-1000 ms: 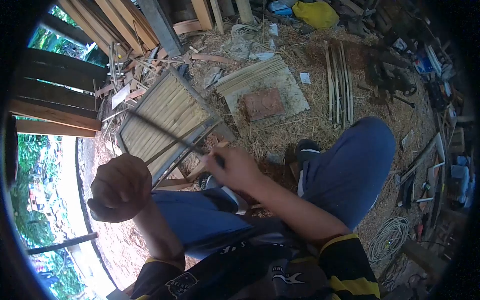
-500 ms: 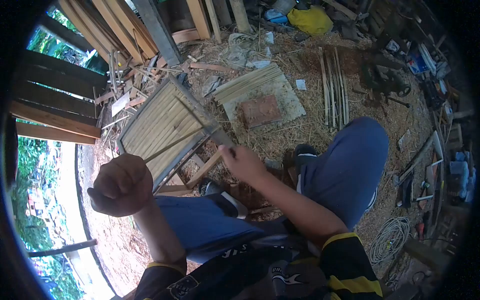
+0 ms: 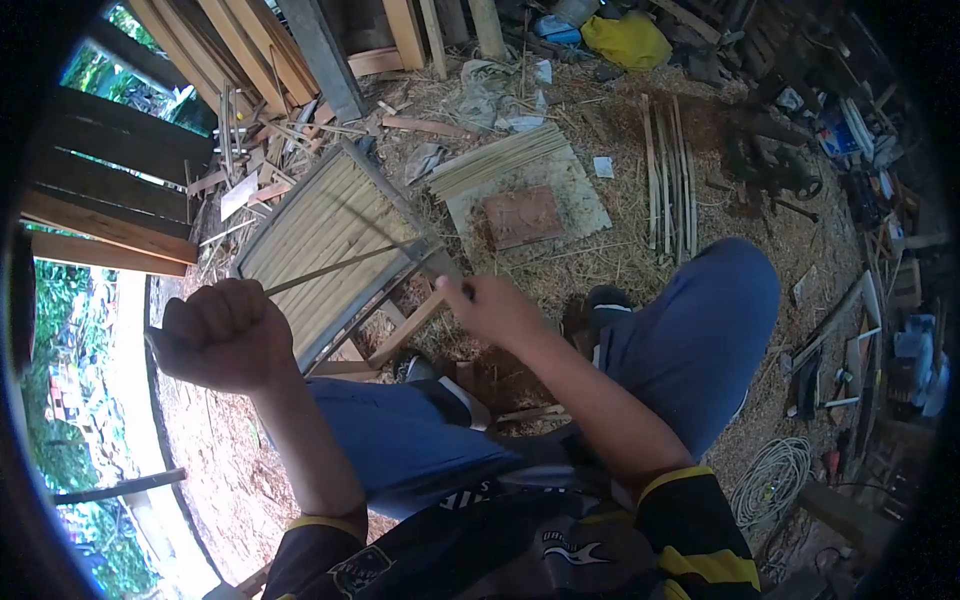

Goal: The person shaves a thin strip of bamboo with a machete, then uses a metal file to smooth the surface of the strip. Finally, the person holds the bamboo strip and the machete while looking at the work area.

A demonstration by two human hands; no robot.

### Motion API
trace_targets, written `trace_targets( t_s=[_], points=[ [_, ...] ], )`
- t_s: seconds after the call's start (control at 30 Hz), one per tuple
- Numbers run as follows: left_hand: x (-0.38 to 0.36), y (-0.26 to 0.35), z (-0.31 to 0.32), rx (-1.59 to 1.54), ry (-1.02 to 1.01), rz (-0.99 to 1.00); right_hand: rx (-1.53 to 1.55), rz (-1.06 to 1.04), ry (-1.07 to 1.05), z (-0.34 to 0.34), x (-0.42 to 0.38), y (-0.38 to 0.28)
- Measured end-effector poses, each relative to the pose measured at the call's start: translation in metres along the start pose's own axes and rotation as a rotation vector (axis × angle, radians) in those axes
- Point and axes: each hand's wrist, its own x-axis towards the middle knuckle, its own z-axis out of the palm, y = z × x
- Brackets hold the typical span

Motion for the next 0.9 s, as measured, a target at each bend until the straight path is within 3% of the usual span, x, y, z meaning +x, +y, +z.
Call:
trace_targets(
  t_s=[0.13, 0.23, 0.43, 0.53, 0.63, 0.83, 0.9],
  points=[
    [0.002, -0.001, 0.006, 0.090, 0.115, 0.020, -0.066, 0.062, -0.048, -0.015, 0.001, 0.000],
    [0.002, -0.004, 0.005, 0.067, 0.104, 0.023, 0.091, -0.061, -0.064, -0.020, -0.024, -0.029],
    [0.008, -0.002, 0.005, 0.043, 0.154, 0.022, -0.072, 0.079, -0.040, -0.014, 0.008, 0.014],
    [0.009, -0.007, 0.008, 0.088, 0.191, 0.043, 0.065, -0.032, -0.020, -0.012, -0.015, -0.006],
    [0.014, -0.008, 0.008, 0.115, 0.260, 0.047, 0.034, 0.090, 0.029, 0.002, 0.004, 0.019],
    [0.022, -0.013, 0.016, 0.177, 0.360, 0.055, 0.009, 0.004, 0.014, -0.004, -0.012, 0.006],
    [0.026, -0.014, 0.017, 0.196, 0.381, 0.048, 0.015, 0.121, -0.063, -0.007, -0.003, 0.013]
  ],
)
